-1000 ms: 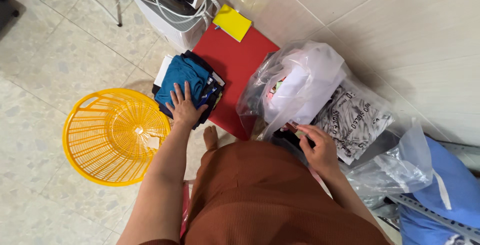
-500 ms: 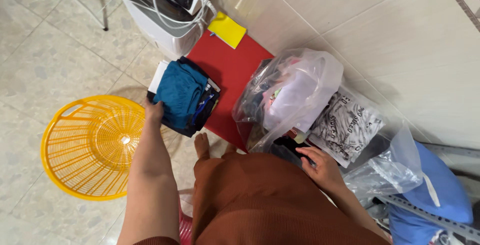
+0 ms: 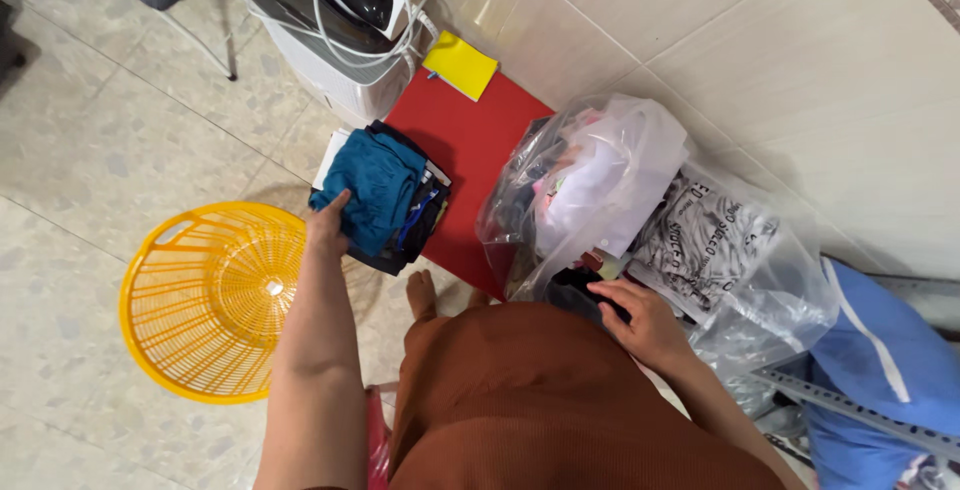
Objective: The person places folded clothes one by one into a large clear plastic bag on a red table, then ties the bag closed. The person handles shirts and pants, stacking them briefly before transferring them into the bag.
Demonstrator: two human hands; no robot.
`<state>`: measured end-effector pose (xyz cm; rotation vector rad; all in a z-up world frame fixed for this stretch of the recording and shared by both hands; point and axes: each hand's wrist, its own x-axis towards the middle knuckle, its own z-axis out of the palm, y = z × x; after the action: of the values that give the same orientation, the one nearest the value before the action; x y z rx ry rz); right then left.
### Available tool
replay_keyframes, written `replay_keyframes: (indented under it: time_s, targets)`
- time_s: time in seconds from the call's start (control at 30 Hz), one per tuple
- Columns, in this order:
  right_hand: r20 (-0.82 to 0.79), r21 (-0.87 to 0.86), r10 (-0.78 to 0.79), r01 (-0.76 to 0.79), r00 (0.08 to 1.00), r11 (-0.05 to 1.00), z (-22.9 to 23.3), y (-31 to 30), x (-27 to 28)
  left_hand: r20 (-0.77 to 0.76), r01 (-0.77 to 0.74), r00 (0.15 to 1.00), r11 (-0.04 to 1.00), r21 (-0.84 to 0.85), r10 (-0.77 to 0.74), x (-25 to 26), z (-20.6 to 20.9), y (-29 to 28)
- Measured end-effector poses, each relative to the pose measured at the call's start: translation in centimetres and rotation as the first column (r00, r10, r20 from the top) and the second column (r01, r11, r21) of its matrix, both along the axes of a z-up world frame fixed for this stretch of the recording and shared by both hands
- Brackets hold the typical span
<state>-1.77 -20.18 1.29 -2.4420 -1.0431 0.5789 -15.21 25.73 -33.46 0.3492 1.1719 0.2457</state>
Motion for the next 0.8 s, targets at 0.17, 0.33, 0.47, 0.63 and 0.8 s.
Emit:
replay_keyframes:
  time_s: [0.17, 0.33, 0.47, 0.63, 0.8]
  targets:
    - [0.030, 0.112, -0.004, 0.001, 1.000, 0.994, 1.7, 1.9, 0.5, -0.211, 0.296, 0.953, 0.524, 0.799, -0.217, 1.9, 6.4, -2.5]
    - [0.109, 0.358, 0.031, -0.068, 0.994, 0.931, 5.4, 3.8, 0.3, -0.503, 0.603, 0.620, -0.045, 0.797, -0.603, 3.2, 23.3, -6.5]
    - [0.065, 0.400, 0.013, -0.038, 0.998, 0.916, 7.4, 4.6, -0.2, -0.420, 0.717, 0.244, -0.129, 0.685, -0.874, 4.8, 37.5, -11.7]
    - [0.245, 0.346, 0.083, -0.167, 0.966, 0.923, 5.0, 1.8, 1.3, -0.204, 0.334, -0.115, -0.231, 0.914, -0.972, 7.6, 45.1, -18.3]
    - [-0.545, 0.337, -0.234, 0.465, 0.806, 0.819, 0.5, -7.2, 2.6, -0.315, 0.339, -0.087, -0.326, 0.883, -0.945, 10.6, 41.3, -23.4]
